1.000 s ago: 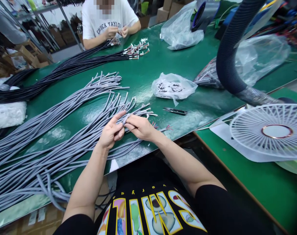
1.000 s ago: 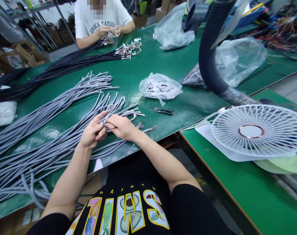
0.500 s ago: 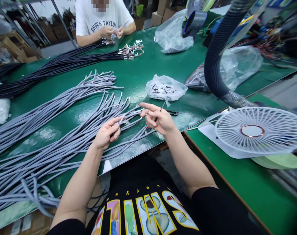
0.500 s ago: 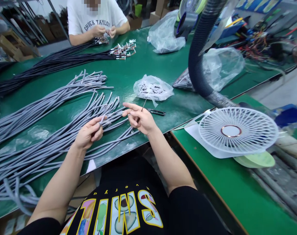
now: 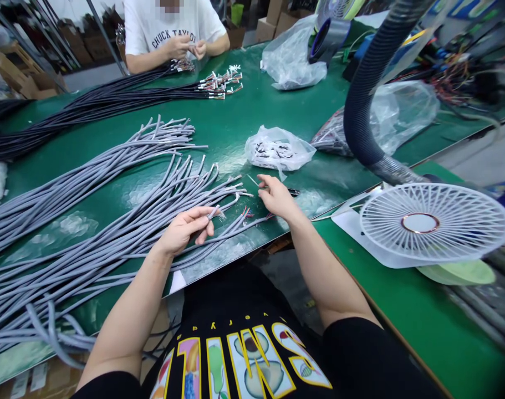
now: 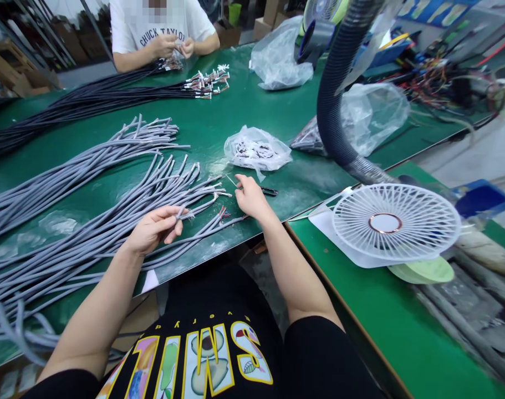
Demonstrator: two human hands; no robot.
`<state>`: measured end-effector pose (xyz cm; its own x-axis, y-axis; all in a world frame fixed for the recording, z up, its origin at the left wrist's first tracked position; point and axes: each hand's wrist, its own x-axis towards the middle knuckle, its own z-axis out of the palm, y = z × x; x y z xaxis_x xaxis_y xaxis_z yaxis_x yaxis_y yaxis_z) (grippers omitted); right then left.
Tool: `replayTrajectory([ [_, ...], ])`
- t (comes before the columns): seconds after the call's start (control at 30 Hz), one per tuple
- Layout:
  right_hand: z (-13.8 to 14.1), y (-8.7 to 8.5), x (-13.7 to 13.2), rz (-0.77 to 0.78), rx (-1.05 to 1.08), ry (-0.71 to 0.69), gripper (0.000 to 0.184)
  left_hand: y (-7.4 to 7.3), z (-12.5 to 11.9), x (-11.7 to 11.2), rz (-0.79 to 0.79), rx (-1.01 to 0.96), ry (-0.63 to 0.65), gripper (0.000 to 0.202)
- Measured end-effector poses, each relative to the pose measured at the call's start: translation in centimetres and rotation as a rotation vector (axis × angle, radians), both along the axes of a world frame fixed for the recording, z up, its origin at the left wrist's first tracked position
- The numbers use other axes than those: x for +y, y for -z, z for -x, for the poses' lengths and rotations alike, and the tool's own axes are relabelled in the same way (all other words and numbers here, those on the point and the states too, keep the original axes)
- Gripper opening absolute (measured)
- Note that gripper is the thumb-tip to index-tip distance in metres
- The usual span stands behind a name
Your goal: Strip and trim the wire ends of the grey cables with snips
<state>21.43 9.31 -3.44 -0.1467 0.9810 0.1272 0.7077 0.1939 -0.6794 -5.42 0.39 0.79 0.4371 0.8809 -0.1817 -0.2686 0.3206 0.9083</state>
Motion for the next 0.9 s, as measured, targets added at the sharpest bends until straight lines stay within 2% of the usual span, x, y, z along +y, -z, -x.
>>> replayTrajectory([
  [0.1, -0.6, 0.2, -0.3, -0.084, -0.167, -0.010, 0.048, 0.3, -0.1, 0.0, 0.019, 0.011, 0.027, 0.037],
  [0.2, -2.0, -0.5, -0.5, -0.166, -0.379, 0.053, 0.045, 0.6, -0.3, 0.0, 0.012, 0.043, 0.019, 0.037],
  [0.33, -4.1, -1.4, -0.1, -0.031, -0.638, 0.097, 0.039, 0.5, -0.6, -0.1, -0.005, 0.102, -0.027, 0.037],
  [0.47, -5.1, -1.3, 0.3, 0.094, -0.631, 0.106, 0.033, 0.3, -1.1, -0.3, -0.016, 0.150, -0.051, 0.040],
  [0.57, -5.4, -1.0, 0.2, 0.122, -0.504, 0.121, 0.027, 0.3, -1.2, -0.4, -0.019, 0.166, -0.053, 0.040],
  [0.63, -5.4, -1.0, -0.4, 0.061, -0.360, 0.172, 0.017, 0.5, -1.2, -0.4, -0.030, 0.173, -0.065, 0.039],
  [0.73, -4.7, -1.9, -2.6, 0.010, 0.095, 0.191, 0.008, 0.6, -1.3, -0.4, -0.066, 0.186, -0.106, 0.039],
  [0.83, -2.4, -3.6, -5.8, 0.154, 0.654, 0.029, 0.018, 0.5, -1.6, -0.5, -0.092, 0.218, -0.120, 0.040],
  [0.9, -0.3, -4.6, -7.9, 0.298, 0.831, -0.122, 0.022, 0.4, -1.8, -0.6, -0.104, 0.248, -0.112, 0.041],
])
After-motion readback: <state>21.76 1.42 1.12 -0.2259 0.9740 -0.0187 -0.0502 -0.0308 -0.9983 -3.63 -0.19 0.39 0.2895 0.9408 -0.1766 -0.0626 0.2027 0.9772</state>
